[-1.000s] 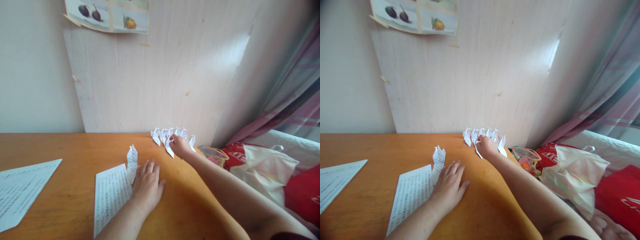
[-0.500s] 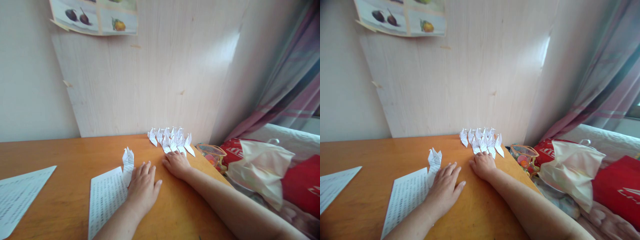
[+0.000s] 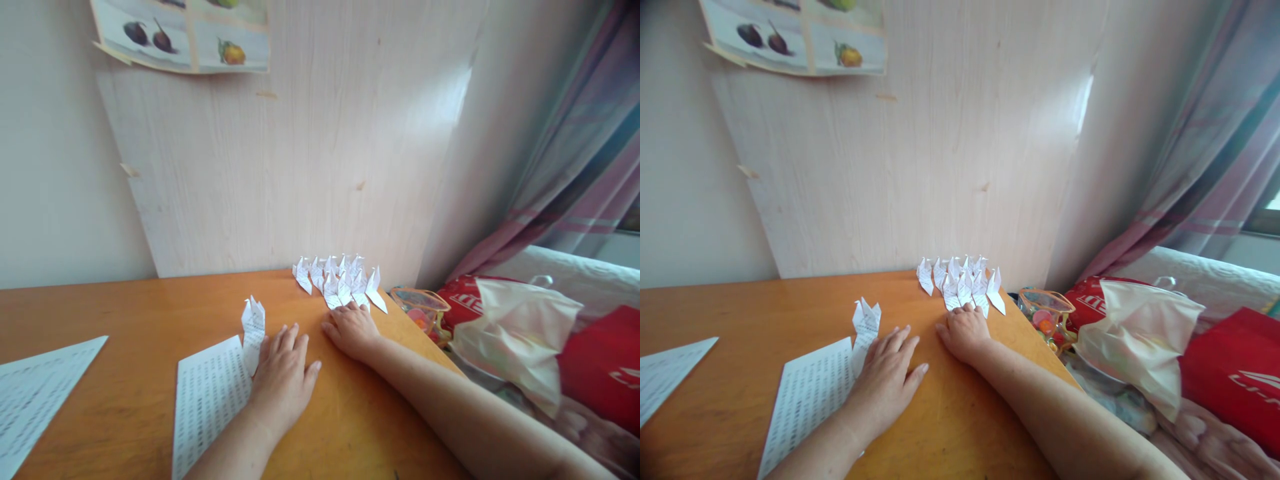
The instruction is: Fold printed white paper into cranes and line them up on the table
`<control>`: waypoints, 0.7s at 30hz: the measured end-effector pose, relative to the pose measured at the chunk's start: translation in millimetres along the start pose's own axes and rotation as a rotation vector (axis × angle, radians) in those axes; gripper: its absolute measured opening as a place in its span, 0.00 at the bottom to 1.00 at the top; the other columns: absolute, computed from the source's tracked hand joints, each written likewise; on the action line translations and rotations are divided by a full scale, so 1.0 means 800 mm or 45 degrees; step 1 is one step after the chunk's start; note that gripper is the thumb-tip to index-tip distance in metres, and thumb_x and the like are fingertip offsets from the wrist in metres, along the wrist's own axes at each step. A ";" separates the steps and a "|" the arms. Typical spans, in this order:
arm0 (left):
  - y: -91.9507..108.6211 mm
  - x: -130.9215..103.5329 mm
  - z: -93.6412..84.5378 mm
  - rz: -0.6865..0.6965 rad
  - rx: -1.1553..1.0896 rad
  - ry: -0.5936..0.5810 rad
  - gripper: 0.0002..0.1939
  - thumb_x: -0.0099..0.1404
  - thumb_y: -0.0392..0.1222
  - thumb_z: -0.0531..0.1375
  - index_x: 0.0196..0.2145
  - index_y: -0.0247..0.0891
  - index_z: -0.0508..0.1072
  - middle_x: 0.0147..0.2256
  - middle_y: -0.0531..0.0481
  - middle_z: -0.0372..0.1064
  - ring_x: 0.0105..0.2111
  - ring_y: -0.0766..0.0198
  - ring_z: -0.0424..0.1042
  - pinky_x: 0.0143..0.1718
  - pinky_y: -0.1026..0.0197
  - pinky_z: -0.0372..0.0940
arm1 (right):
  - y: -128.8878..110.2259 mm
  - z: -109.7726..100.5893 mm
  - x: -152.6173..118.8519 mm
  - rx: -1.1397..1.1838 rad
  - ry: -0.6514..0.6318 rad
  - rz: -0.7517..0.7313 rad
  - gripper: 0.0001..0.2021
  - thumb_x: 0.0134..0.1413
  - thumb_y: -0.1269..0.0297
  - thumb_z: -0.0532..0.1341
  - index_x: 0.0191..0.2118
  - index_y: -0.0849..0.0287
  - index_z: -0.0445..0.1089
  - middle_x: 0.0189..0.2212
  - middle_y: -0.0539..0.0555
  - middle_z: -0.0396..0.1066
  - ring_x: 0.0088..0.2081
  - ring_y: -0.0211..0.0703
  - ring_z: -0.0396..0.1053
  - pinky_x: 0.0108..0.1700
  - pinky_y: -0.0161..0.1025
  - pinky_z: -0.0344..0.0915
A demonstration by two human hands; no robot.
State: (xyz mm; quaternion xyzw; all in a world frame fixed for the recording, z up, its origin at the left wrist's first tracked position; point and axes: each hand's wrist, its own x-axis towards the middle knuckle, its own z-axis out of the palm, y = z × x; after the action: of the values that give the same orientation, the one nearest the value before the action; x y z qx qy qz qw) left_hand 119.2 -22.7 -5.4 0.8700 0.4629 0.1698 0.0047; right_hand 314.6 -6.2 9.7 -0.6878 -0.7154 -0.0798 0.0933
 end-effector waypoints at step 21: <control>0.002 -0.002 -0.008 0.009 -0.055 0.064 0.22 0.66 0.49 0.55 0.54 0.37 0.70 0.60 0.38 0.63 0.62 0.45 0.58 0.62 0.39 0.45 | 0.000 -0.005 -0.004 0.053 0.099 -0.056 0.20 0.66 0.51 0.49 0.45 0.56 0.74 0.43 0.59 0.75 0.50 0.54 0.63 0.49 0.47 0.54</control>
State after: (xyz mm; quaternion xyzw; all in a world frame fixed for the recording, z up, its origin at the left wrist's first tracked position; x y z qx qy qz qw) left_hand 117.6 -25.3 0.3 0.8668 0.4559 0.2016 0.0114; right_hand 314.7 -10.3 12.8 -0.6663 -0.7277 -0.0936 0.1335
